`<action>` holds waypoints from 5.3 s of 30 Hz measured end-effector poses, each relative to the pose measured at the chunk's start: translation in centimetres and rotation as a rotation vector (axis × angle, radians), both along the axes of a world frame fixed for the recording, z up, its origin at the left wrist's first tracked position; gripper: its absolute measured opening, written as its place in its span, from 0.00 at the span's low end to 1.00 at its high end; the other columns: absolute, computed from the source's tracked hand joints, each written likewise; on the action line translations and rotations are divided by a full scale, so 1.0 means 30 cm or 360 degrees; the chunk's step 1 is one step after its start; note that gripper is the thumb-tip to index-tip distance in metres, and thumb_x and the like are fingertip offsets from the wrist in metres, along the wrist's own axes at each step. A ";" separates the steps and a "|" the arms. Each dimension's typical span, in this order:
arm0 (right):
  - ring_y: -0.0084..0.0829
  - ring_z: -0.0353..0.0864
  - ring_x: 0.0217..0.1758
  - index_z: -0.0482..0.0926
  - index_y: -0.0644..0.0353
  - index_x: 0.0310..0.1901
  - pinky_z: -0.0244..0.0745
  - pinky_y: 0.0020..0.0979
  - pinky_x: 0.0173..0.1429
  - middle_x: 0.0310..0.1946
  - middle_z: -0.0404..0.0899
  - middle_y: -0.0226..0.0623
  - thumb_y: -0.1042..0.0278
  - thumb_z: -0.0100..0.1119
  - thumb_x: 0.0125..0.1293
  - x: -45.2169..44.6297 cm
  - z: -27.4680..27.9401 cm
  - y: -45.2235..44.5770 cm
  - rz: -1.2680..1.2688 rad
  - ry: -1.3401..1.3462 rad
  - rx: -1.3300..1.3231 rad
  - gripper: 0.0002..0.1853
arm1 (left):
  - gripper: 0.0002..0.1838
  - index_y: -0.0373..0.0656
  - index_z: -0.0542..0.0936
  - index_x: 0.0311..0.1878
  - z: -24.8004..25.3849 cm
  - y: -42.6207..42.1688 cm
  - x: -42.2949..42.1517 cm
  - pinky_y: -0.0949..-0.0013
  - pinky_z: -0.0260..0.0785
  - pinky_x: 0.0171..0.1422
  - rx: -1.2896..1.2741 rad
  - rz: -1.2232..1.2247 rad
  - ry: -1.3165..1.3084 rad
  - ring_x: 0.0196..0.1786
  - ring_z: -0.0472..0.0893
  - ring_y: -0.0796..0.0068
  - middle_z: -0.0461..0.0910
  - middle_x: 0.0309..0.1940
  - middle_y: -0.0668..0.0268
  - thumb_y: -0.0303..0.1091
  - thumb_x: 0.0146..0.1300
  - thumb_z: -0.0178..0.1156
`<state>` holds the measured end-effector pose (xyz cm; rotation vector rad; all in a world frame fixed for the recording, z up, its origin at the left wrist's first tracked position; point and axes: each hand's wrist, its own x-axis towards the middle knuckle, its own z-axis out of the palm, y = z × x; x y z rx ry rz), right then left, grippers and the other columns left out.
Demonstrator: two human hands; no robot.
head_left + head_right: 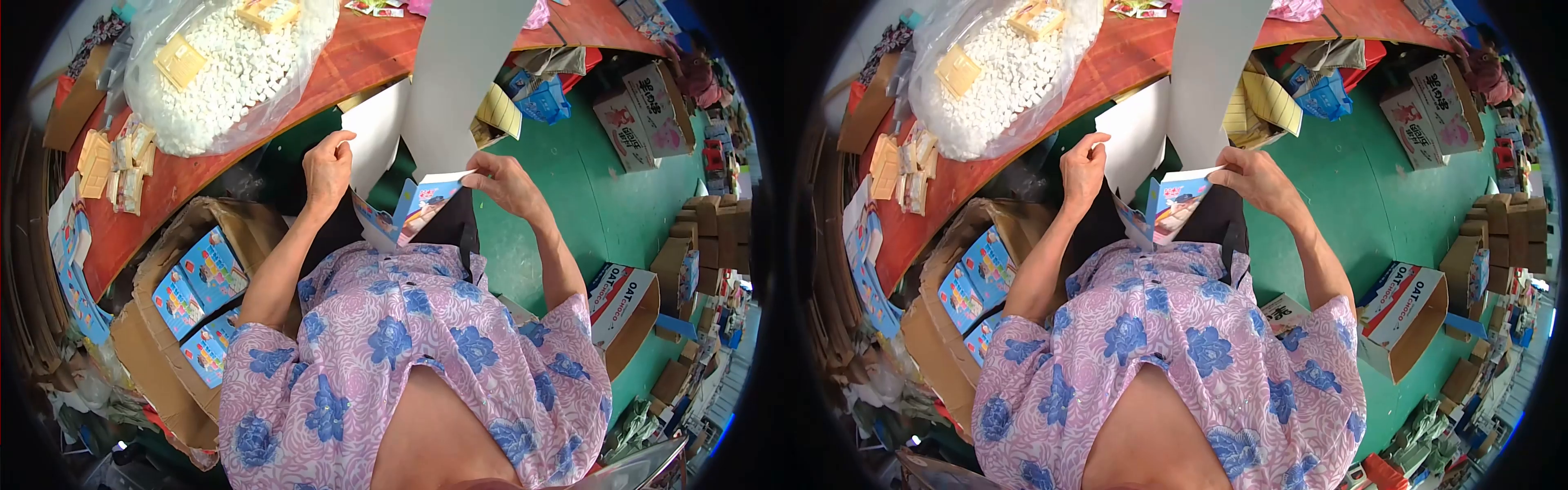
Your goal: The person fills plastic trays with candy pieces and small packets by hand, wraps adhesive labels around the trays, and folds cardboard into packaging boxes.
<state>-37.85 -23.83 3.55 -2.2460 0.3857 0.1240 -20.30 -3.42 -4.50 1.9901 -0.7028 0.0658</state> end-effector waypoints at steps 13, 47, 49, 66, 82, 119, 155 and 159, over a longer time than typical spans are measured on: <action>0.20 0.74 0.33 0.72 0.61 0.35 0.72 0.26 0.41 0.27 0.75 0.28 0.62 0.48 0.63 0.015 0.051 -0.237 -0.0411 -0.0699 0.1149 0.11 | 0.12 0.40 0.75 0.45 0.187 -0.158 0.036 0.78 0.69 0.37 -0.0516 -0.0630 0.0574 0.35 0.77 0.81 0.78 0.32 0.65 0.27 0.60 0.48; 0.25 0.75 0.28 0.70 0.64 0.33 0.71 0.24 0.34 0.23 0.73 0.32 0.58 0.46 0.64 0.055 0.149 -0.281 -0.0735 -0.0998 0.0796 0.15 | 0.08 0.46 0.73 0.39 0.314 -0.305 -0.087 0.72 0.61 0.51 -0.1396 -0.0945 0.1885 0.42 0.72 0.80 0.75 0.36 0.73 0.36 0.58 0.55; 0.25 0.75 0.29 0.71 0.64 0.33 0.71 0.25 0.35 0.26 0.74 0.33 0.58 0.48 0.63 -0.135 0.166 -0.282 -0.0715 -0.1224 0.0916 0.15 | 0.08 0.46 0.73 0.39 0.369 -0.342 -0.075 0.72 0.60 0.52 -0.1299 -0.0838 0.1824 0.43 0.71 0.81 0.74 0.36 0.73 0.36 0.58 0.55; 0.34 0.68 0.51 0.57 0.65 0.56 0.65 0.32 0.53 0.50 0.65 0.46 0.69 0.57 0.55 -0.191 -0.199 -0.063 -0.1492 -0.1384 0.0724 0.28 | 0.13 0.45 0.69 0.45 0.156 -0.150 -0.132 0.53 0.48 0.65 -0.1766 -0.0860 0.2467 0.60 0.62 0.64 0.67 0.55 0.64 0.40 0.65 0.40; 0.27 0.71 0.42 0.62 0.65 0.55 0.66 0.28 0.48 0.44 0.70 0.41 0.66 0.60 0.53 0.166 -0.355 0.077 -0.0751 -0.0903 0.0734 0.29 | 0.19 0.43 0.65 0.55 -0.132 0.304 -0.007 0.54 0.52 0.64 -0.1929 0.0054 0.2538 0.60 0.64 0.65 0.66 0.57 0.62 0.42 0.66 0.38; 0.18 0.65 0.23 0.75 0.67 0.27 0.66 0.28 0.28 0.16 0.71 0.32 0.64 0.55 0.58 0.050 -0.236 0.175 -0.0362 -0.0449 0.0526 0.12 | 0.17 0.33 0.65 0.49 -0.278 0.250 -0.054 0.62 0.72 0.41 -0.0987 0.0567 0.1602 0.36 0.79 0.58 0.76 0.37 0.51 0.32 0.59 0.46; 0.31 0.71 0.44 0.42 0.59 0.64 0.70 0.29 0.45 0.46 0.68 0.45 0.75 0.63 0.48 0.198 -0.325 0.213 -0.0626 -0.0898 0.0685 0.46 | 0.32 0.34 0.54 0.61 -0.091 0.309 -0.168 0.64 0.63 0.56 -0.0590 0.0242 0.1479 0.53 0.68 0.64 0.64 0.54 0.56 0.27 0.54 0.56; 0.25 0.72 0.41 0.58 0.62 0.59 0.68 0.27 0.49 0.41 0.71 0.34 0.67 0.57 0.55 0.271 -0.396 0.145 -0.0327 -0.0508 0.1088 0.30 | 0.25 0.31 0.64 0.54 -0.103 0.339 -0.156 0.68 0.65 0.51 -0.0525 0.0242 0.1489 0.46 0.73 0.69 0.70 0.47 0.59 0.30 0.53 0.57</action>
